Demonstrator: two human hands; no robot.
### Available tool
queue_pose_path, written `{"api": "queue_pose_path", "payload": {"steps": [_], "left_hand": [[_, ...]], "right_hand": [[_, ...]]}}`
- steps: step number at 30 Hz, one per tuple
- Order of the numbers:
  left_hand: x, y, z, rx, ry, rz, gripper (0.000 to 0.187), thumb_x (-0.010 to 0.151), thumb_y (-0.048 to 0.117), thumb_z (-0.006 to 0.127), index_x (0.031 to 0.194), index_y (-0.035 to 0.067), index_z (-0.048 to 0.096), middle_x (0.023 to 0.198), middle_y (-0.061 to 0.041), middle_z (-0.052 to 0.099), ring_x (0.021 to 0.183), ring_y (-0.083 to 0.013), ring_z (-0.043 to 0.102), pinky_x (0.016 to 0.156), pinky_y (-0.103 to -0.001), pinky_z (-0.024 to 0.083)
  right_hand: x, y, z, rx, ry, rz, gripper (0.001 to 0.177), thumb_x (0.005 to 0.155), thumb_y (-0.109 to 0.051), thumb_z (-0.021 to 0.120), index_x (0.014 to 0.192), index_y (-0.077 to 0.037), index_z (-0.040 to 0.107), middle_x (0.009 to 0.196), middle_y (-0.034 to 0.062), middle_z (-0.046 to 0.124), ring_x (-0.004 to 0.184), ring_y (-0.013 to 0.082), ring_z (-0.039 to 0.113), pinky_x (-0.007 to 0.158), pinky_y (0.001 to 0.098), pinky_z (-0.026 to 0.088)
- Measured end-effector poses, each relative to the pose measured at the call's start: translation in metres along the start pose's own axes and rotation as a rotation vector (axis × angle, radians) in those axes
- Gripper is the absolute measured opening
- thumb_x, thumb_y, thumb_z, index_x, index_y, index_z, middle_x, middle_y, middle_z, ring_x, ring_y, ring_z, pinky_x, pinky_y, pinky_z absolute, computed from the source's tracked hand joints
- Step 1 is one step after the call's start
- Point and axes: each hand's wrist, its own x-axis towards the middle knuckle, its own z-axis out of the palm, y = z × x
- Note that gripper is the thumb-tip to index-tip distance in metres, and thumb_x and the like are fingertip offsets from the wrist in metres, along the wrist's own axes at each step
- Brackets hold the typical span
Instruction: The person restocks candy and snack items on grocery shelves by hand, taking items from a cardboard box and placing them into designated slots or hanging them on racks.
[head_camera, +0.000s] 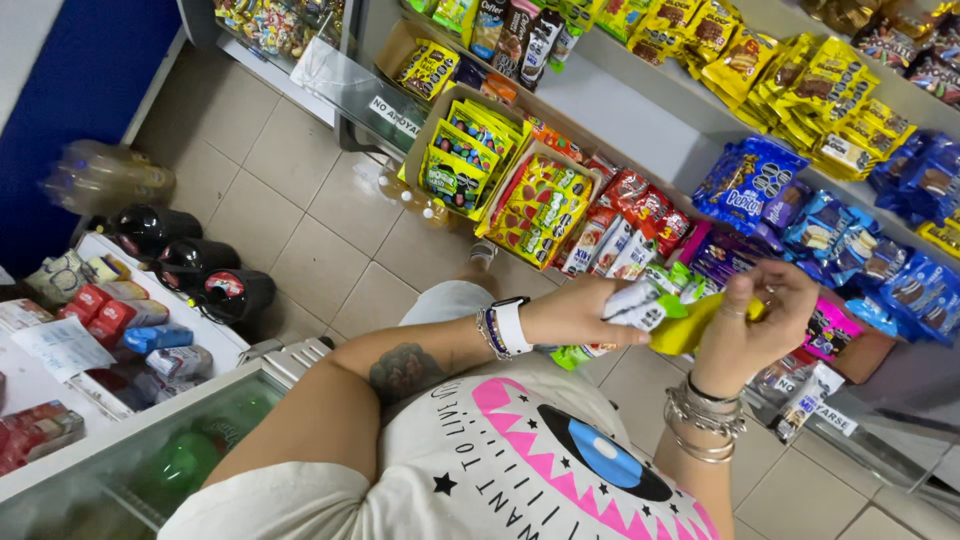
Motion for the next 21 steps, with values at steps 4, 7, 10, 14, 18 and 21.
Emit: {"api": "queue_pose_path", "payload": {"steps": [4, 7, 10, 14, 18, 21], "left_hand": [[0.013, -0.012, -0.043, -0.263, 0.190, -0.012, 0.057, 0.089, 0.045, 0.073, 0.114, -0.005, 0.063, 0.093, -0.024, 0.071, 0.090, -0.0367, 0.072, 0.077, -0.047, 0.060], [0.024, 0.005, -0.075, -0.363, 0.354, 0.019, 0.054, 0.086, 0.038, 0.077, 0.110, -0.006, 0.060, 0.092, -0.019, 0.067, 0.089, -0.0326, 0.069, 0.072, -0.043, 0.056], [0.037, 0.010, -0.112, -0.254, 0.373, 0.063, 0.062, 0.084, 0.046, 0.075, 0.105, -0.011, 0.061, 0.096, -0.025, 0.061, 0.096, -0.0393, 0.065, 0.077, -0.049, 0.049], [0.052, -0.006, -0.173, -0.024, 0.491, 0.186, 0.073, 0.096, 0.059, 0.056, 0.129, -0.006, 0.054, 0.108, -0.025, 0.060, 0.109, -0.0392, 0.062, 0.096, -0.052, 0.048], [0.037, -0.020, -0.235, 0.119, 0.756, 0.309, 0.050, 0.107, 0.042, 0.044, 0.134, 0.001, 0.054, 0.116, -0.019, 0.058, 0.117, -0.0344, 0.057, 0.101, -0.049, 0.049], [0.014, -0.040, -0.274, 0.090, 0.846, 0.210, 0.036, 0.110, 0.031, 0.042, 0.130, 0.004, 0.056, 0.115, -0.015, 0.054, 0.099, -0.0286, 0.058, 0.080, -0.041, 0.048]], "right_hand": [[0.010, -0.037, 0.024, 0.201, -0.499, 0.228, 0.043, 0.113, -0.036, 0.058, 0.093, 0.000, 0.068, 0.099, 0.0209, 0.070, 0.088, 0.0334, 0.061, 0.088, 0.0437, 0.044], [0.022, -0.049, 0.066, 0.314, -0.877, 0.420, 0.062, 0.071, -0.043, 0.085, 0.107, 0.005, 0.072, 0.093, 0.0215, 0.069, 0.090, 0.0273, 0.059, 0.082, 0.0446, 0.050], [0.044, -0.056, 0.116, 0.455, -0.956, 0.513, 0.034, 0.071, -0.017, 0.090, 0.096, 0.001, 0.074, 0.088, 0.0071, 0.071, 0.085, 0.0190, 0.056, 0.076, 0.0331, 0.048], [0.085, -0.037, 0.182, 0.304, -0.962, 0.572, 0.054, 0.065, -0.007, 0.092, 0.111, 0.007, 0.069, 0.101, 0.0177, 0.070, 0.101, 0.0285, 0.062, 0.093, 0.0456, 0.049], [0.129, 0.037, 0.260, 0.000, -0.838, 0.420, 0.069, 0.076, -0.029, 0.097, 0.122, 0.011, 0.065, 0.105, 0.0238, 0.069, 0.104, 0.0366, 0.068, 0.088, 0.0467, 0.051], [0.129, 0.138, 0.325, -0.008, -0.831, 0.373, 0.065, 0.081, -0.019, 0.095, 0.126, 0.015, 0.064, 0.111, 0.0308, 0.069, 0.110, 0.0468, 0.065, 0.093, 0.0531, 0.048]]}}
